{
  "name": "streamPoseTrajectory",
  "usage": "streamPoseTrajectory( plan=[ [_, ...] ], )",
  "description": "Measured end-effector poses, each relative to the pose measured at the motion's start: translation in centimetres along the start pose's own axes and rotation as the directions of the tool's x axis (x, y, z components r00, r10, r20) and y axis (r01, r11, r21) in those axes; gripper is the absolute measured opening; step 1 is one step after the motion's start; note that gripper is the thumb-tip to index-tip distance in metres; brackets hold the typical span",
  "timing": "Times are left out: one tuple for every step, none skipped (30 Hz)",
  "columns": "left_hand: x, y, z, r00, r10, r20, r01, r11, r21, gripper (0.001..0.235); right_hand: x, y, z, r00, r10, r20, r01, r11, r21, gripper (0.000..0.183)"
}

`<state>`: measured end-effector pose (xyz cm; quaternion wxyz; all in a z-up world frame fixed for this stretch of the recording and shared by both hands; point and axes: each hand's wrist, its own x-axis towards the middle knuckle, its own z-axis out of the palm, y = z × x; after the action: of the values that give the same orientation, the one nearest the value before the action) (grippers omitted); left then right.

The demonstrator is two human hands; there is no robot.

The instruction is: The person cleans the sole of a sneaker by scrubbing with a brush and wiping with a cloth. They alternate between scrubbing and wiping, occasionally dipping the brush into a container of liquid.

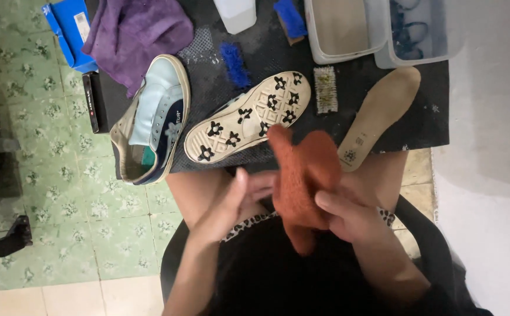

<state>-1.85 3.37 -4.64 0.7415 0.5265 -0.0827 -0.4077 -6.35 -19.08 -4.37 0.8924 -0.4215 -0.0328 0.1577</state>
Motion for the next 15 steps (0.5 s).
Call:
streamPoseTrajectory(
  plan=[
    [0.1,-0.3,0.0,1.0,-0.001,-0.003,0.001,1.0,-0.002,0.086,0.1,0.0,-0.1,1.0,0.004,0.001,-0.004,1.0,0.001,0.04],
    [0.2,-0.6,0.0,0.995,0.092,-0.046,-0.087,0.991,0.104,0.08,0.2,0.0,-0.2,0.999,-0.04,0.021,0.04,0.999,0.003,0.031],
    [0.4,-0.9,0.1,0.979,0.187,-0.077,-0.168,0.963,0.211,0.079,0.2,-0.1,-0.3,0.996,-0.085,0.04,0.085,0.996,0.005,0.023],
    [0.4,-0.8,0.3,0.979,0.187,-0.078,-0.167,0.964,0.209,0.079,0.1,-0.2,-0.4,0.996,-0.083,0.039,0.083,0.997,0.004,0.023],
    [0.5,-0.7,0.6,0.948,0.252,-0.196,-0.181,0.93,0.321,0.037,0.1,-0.3,-0.6,0.996,-0.028,-0.081,0.018,0.993,-0.118,0.028],
    [0.6,-0.5,0.8,0.896,0.325,-0.301,-0.177,0.886,0.429,0.032,0.0,-0.5,-0.8,0.979,0.013,-0.205,-0.061,0.971,-0.23,0.034],
    [0.5,-0.5,1.0,0.897,0.325,-0.301,-0.178,0.886,0.428,0.032,0.5,-0.1,-1.4,0.978,0.014,-0.206,-0.062,0.971,-0.231,0.034],
    [0.5,-0.4,1.3,0.849,0.296,-0.438,-0.123,0.916,0.381,0.017,0.9,0.3,-2.1,0.951,-0.025,-0.309,-0.061,0.962,-0.268,0.041],
    [0.5,-0.3,1.4,0.783,0.258,-0.566,-0.076,0.942,0.326,0.02,1.5,0.6,-2.7,0.912,-0.068,-0.406,-0.064,0.951,-0.304,0.048],
    [0.0,-0.1,2.3,0.783,0.258,-0.566,-0.076,0.943,0.325,0.02,0.9,1.1,-3.2,0.912,-0.068,-0.406,-0.065,0.95,-0.304,0.048],
    [-0.3,0.2,2.9,0.785,0.29,-0.547,-0.131,0.941,0.312,0.043,0.7,1.8,-3.9,0.857,0.045,-0.513,-0.109,0.99,-0.095,0.061],
    [-0.4,0.3,3.4,0.785,0.322,-0.528,-0.184,0.937,0.297,0.066,0.6,2.5,-4.6,0.789,0.174,-0.589,-0.127,0.984,0.121,0.078],
    [-1.0,0.1,3.6,0.787,0.311,-0.533,-0.174,0.941,0.292,0.066,-0.7,3.5,-5.5,0.784,0.185,-0.592,-0.135,0.983,0.129,0.078],
    [-1.5,-0.2,3.8,0.81,0.336,-0.481,-0.084,0.878,0.472,0.056,-2.0,4.7,-6.3,0.811,0.162,-0.562,-0.199,0.98,-0.004,0.094],
    [-1.9,-0.6,4.1,0.831,0.355,-0.428,-0.005,0.774,0.633,0.048,-3.1,5.6,-7.4,0.843,0.144,-0.519,-0.254,0.956,-0.147,0.111]
  ],
)
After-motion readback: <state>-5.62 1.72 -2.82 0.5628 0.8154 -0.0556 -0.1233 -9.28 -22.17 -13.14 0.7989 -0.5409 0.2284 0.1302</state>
